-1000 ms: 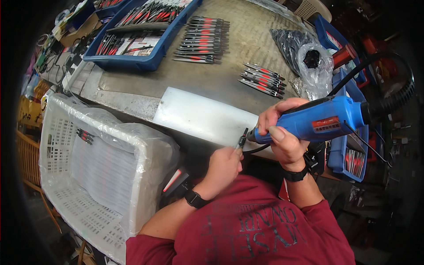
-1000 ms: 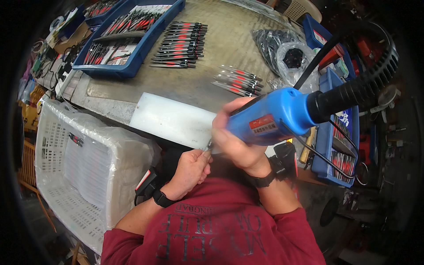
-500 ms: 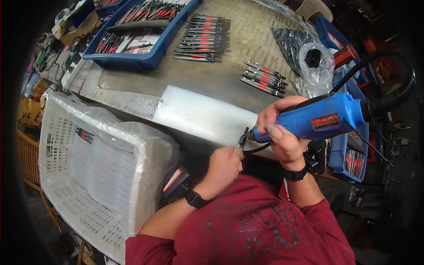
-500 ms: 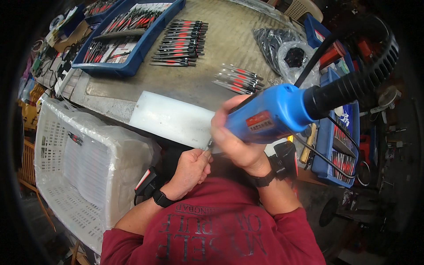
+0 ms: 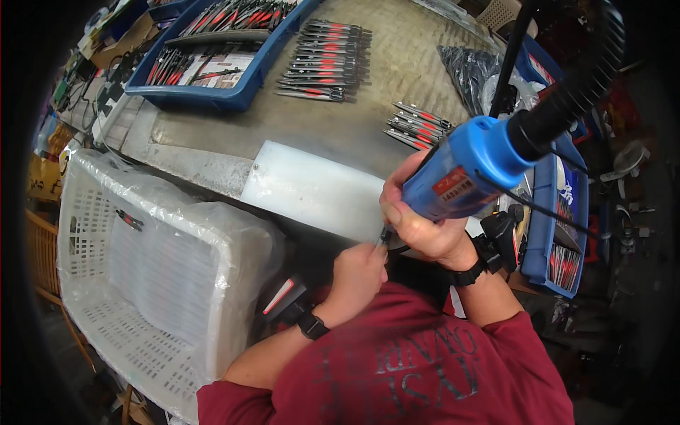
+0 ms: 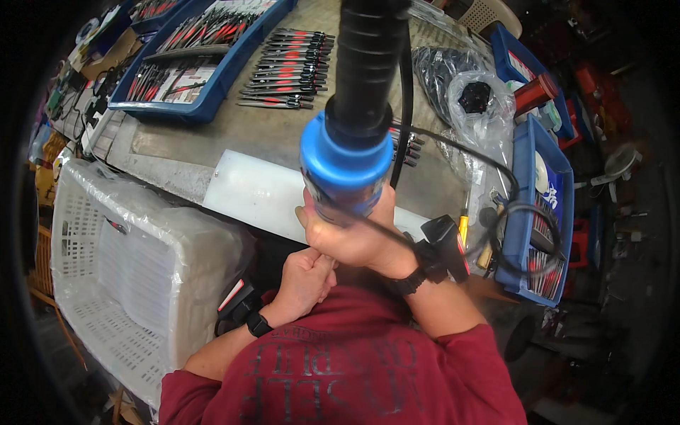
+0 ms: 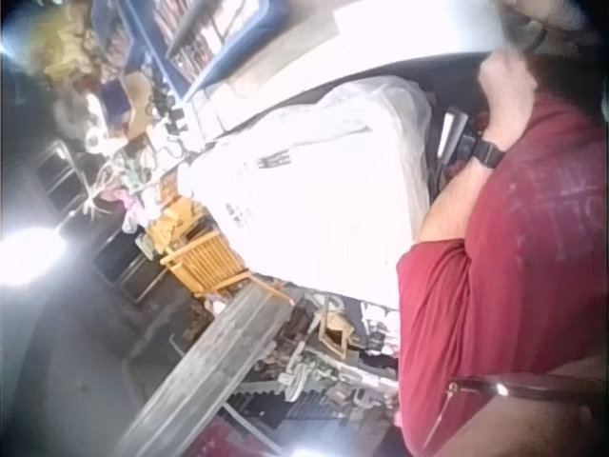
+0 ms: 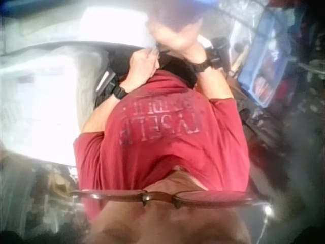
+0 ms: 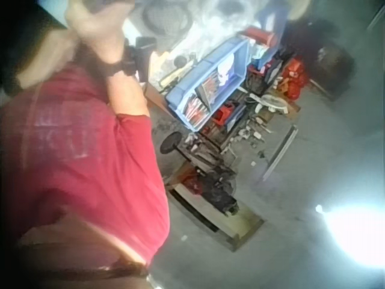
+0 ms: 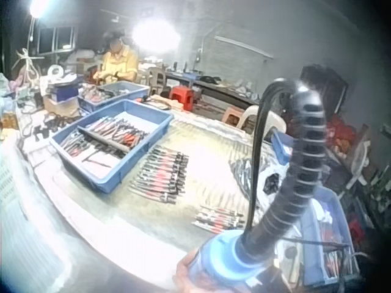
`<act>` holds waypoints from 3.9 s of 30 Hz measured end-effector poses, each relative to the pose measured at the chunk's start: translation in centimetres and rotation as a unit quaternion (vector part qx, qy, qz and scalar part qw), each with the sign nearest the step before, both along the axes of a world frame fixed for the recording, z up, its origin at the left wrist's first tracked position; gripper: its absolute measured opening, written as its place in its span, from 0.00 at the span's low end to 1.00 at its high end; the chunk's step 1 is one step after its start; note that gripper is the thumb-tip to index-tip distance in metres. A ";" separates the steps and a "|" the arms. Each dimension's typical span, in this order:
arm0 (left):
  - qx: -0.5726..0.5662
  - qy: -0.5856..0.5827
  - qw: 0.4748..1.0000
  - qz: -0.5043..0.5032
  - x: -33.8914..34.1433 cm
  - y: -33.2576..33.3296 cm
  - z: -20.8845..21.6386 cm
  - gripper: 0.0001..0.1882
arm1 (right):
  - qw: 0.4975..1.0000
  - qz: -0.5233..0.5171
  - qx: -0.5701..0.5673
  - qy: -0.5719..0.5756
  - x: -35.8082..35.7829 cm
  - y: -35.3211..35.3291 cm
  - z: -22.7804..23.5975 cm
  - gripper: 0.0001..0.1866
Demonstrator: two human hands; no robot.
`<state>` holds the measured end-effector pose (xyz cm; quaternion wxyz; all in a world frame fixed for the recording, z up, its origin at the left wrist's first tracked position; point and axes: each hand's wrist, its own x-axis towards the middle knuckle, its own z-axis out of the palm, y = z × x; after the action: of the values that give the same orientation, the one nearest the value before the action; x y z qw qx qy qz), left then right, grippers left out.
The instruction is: The person assembles pens by inserting small components into pen barrels using a blue handheld tool. They repeatedly pick up pen barrels from the table, insert parts, and place the assembled pens into a white basket. The process is repeated for multiple pens throughout the clip.
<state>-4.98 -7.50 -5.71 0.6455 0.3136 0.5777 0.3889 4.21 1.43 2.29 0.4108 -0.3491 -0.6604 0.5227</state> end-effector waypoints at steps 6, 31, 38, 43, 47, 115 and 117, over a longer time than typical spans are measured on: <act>-0.007 -0.025 1.000 0.003 -0.1 -0.3 0.3 0.16 | 0.994 0.024 0.103 -0.022 -0.4 0.3 -0.3 0.17; 0.477 0.452 0.744 -0.115 0.8 17.0 3.5 0.08 | 0.912 -0.184 0.046 0.364 9.6 -2.7 0.5 0.22; 0.567 0.504 0.610 -0.228 2.2 21.3 1.5 0.08 | 0.911 -0.169 0.029 0.375 10.6 -2.8 0.2 0.23; 0.595 0.507 0.579 -0.232 2.6 22.4 0.1 0.05 | 0.907 -0.167 0.022 0.387 10.7 -2.4 -0.2 0.23; 0.563 0.507 0.622 -0.200 3.1 22.2 -0.3 0.06 | 0.904 -0.145 0.032 0.402 10.6 -2.0 -0.4 0.22; 0.220 0.247 0.935 -0.127 -1.3 3.2 4.8 0.11 | 0.902 -0.144 0.031 0.406 10.0 -1.6 -1.4 0.22; 0.087 0.124 0.980 -0.126 -1.1 1.8 4.6 0.09 | 0.902 -0.131 0.034 0.410 9.9 -1.6 -1.4 0.22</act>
<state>-6.04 -5.72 -1.07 0.5832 0.4849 0.5726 0.3114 14.07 -0.19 0.88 0.7215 -0.1731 -0.3991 0.5387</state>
